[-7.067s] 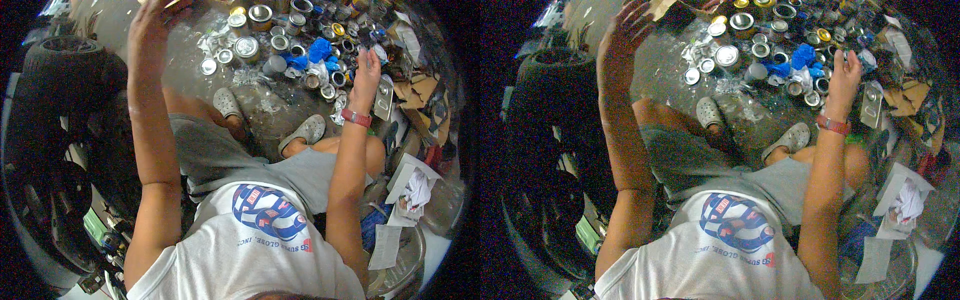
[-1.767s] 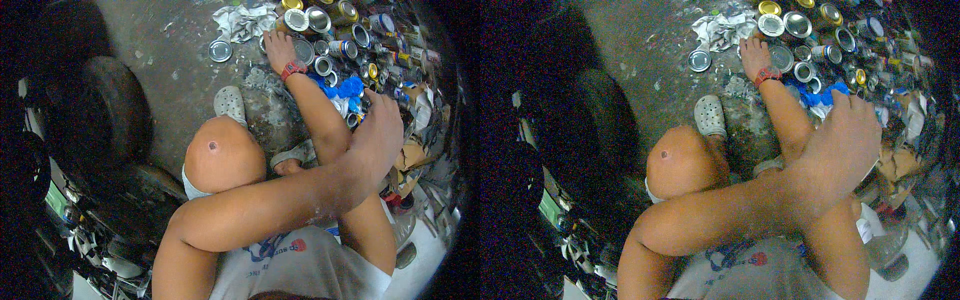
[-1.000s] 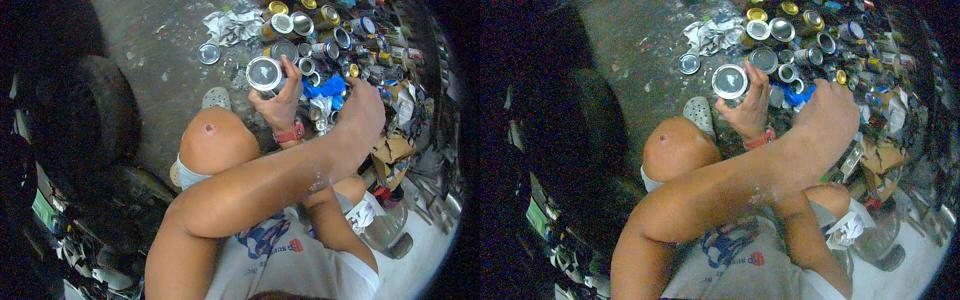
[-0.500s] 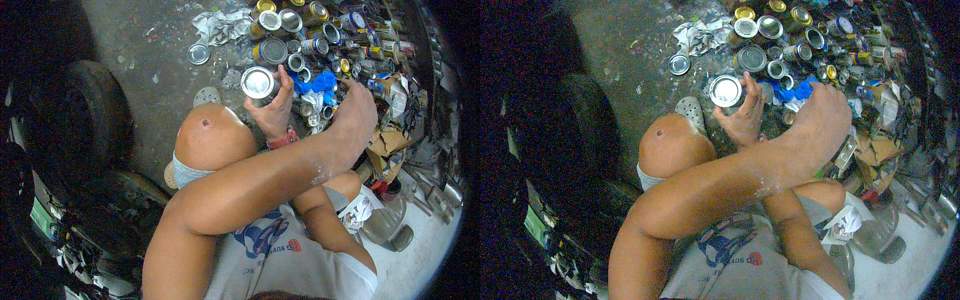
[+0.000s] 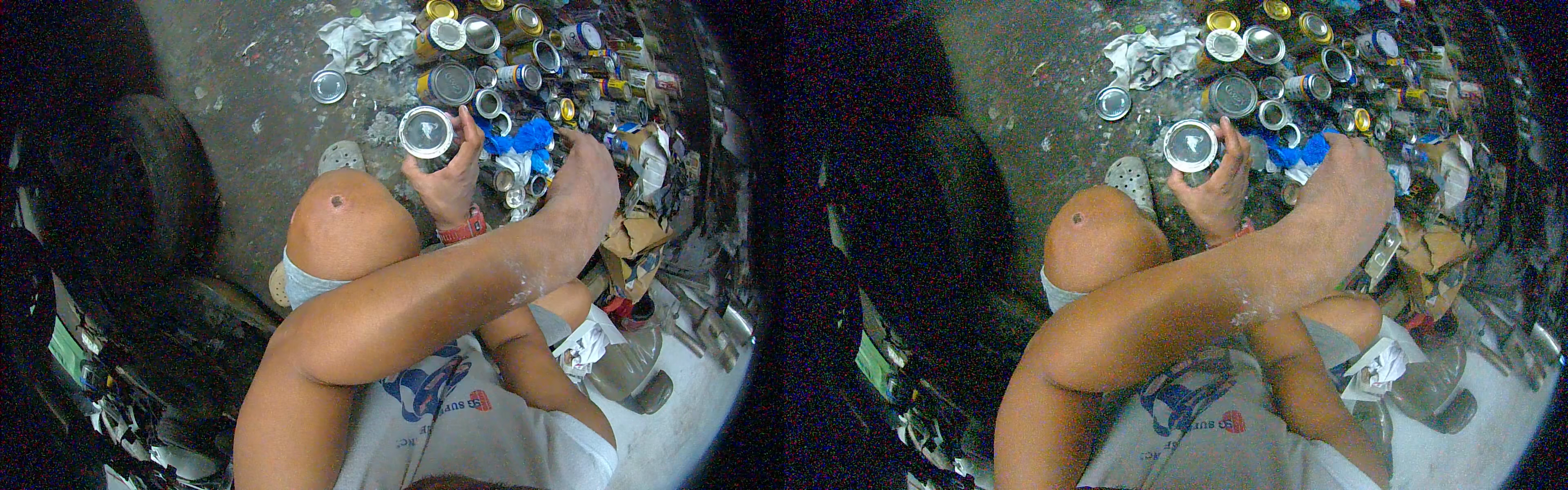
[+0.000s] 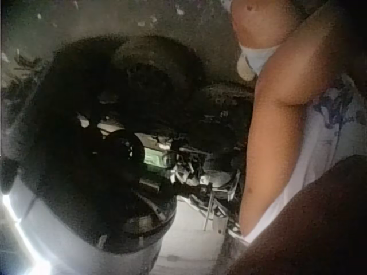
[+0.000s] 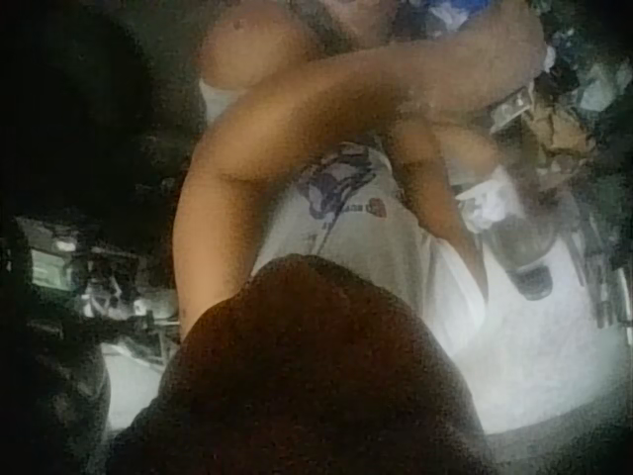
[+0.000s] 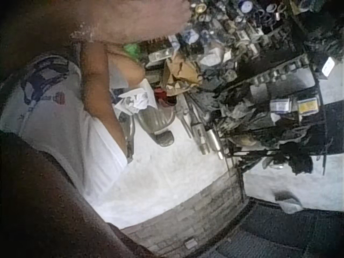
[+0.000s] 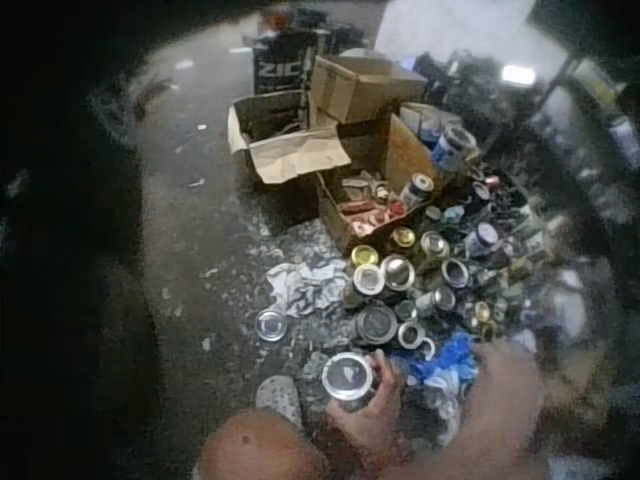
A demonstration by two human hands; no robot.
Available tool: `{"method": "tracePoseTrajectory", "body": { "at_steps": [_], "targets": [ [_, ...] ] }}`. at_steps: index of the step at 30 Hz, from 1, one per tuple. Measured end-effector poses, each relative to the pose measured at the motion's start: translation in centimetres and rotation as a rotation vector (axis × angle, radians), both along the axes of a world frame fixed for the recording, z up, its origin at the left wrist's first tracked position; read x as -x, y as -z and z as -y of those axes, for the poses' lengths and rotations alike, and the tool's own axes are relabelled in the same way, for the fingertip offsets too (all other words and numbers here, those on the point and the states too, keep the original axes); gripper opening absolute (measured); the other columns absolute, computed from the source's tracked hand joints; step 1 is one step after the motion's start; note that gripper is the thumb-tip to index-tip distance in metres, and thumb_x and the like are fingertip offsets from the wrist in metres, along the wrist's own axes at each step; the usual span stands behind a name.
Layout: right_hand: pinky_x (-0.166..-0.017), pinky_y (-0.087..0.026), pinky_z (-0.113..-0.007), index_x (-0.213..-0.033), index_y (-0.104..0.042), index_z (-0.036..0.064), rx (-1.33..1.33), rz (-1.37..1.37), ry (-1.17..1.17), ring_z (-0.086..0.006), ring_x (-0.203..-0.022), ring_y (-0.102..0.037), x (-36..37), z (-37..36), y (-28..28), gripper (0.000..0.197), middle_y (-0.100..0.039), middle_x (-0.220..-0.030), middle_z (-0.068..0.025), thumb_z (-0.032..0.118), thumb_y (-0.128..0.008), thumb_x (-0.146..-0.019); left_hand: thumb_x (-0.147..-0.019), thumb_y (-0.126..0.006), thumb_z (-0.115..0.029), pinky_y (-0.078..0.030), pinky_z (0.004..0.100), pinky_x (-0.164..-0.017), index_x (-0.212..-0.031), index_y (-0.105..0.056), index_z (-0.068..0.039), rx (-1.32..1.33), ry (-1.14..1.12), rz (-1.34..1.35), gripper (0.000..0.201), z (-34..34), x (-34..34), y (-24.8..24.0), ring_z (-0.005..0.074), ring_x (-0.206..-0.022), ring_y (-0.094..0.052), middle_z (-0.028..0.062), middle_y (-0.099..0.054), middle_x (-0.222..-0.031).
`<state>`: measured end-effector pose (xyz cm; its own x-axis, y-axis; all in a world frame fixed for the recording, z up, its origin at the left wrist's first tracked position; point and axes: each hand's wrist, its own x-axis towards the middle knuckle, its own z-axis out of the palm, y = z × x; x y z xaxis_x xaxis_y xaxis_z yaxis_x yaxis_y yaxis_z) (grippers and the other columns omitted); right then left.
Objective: The person sits on the floor and wipes the exterior of a cylindrical metal part with a white cloth. They repeatedly rub the surface, rotate the part to clean different sides, and place it back among a pile of similar metal parts and cans.
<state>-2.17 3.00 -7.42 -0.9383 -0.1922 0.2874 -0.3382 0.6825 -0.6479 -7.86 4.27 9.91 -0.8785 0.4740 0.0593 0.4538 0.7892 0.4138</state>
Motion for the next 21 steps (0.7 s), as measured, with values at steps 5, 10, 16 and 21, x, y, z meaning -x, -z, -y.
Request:
{"method": "tracePoseTrajectory", "body": {
  "at_steps": [5, 10, 16, 21],
  "targets": [
    [-0.105, -0.050, -0.044, -0.156, -0.036, 0.0015, -0.001, 0.039, -0.006, -0.0337, -0.123, -0.056, 0.1, 0.5, -0.7, 0.103, -0.049, -0.135, -0.0179, 0.009, -0.087, -0.067, -0.091, -0.068, -0.021, -0.052, 0.0551, -0.097, -0.112, -0.080, -0.006, -0.016, 0.000, 0.030, 0.028, 0.4, 0.2, -0.2, 0.0318, -0.107, -0.071, 0.0145, -0.076, -0.110],
    [-0.108, -0.048, -0.045, -0.147, -0.048, 0.0024, 0.086, 0.157, 0.017, -0.0339, -0.124, -0.057, 0.7, 0.0, 0.0, 0.088, -0.051, -0.131, -0.0178, 0.011, -0.089, -0.069, -0.088, -0.072, -0.021, -0.054, 0.0526, -0.094, -0.111, -0.081, -0.008, 0.007, 0.036, 0.041, 0.028, 1.8, 0.1, -1.4, 0.0299, -0.106, -0.071, 0.0116, -0.076, -0.109],
    [-0.106, -0.050, -0.035, -0.145, -0.049, -0.0003, 0.797, 0.683, 0.095, -0.0198, -0.117, -0.065, 1.4, -1.7, 0.9, 0.069, -0.067, -0.129, -0.0088, 0.003, -0.083, -0.085, -0.094, -0.068, -0.023, -0.050, 0.0576, -0.100, -0.125, -0.076, -0.010, 0.065, 0.180, 0.124, 0.035, 2.1, 0.5, -1.7, 0.0298, -0.117, -0.068, 0.0107, -0.073, -0.124],
    [-0.112, -0.046, -0.036, -0.150, -0.046, -0.0027, 1.006, 0.824, 0.081, -0.0211, -0.125, -0.061, 1.8, -2.7, 0.2, 0.073, -0.063, -0.137, -0.0110, -0.003, -0.078, -0.085, -0.096, -0.067, -0.024, -0.049, 0.0604, -0.103, -0.132, -0.074, -0.011, 0.091, 0.201, 0.169, 0.039, 1.4, 0.7, -1.5, 0.0302, -0.122, -0.066, 0.0114, -0.072, -0.130]
  ]
}}
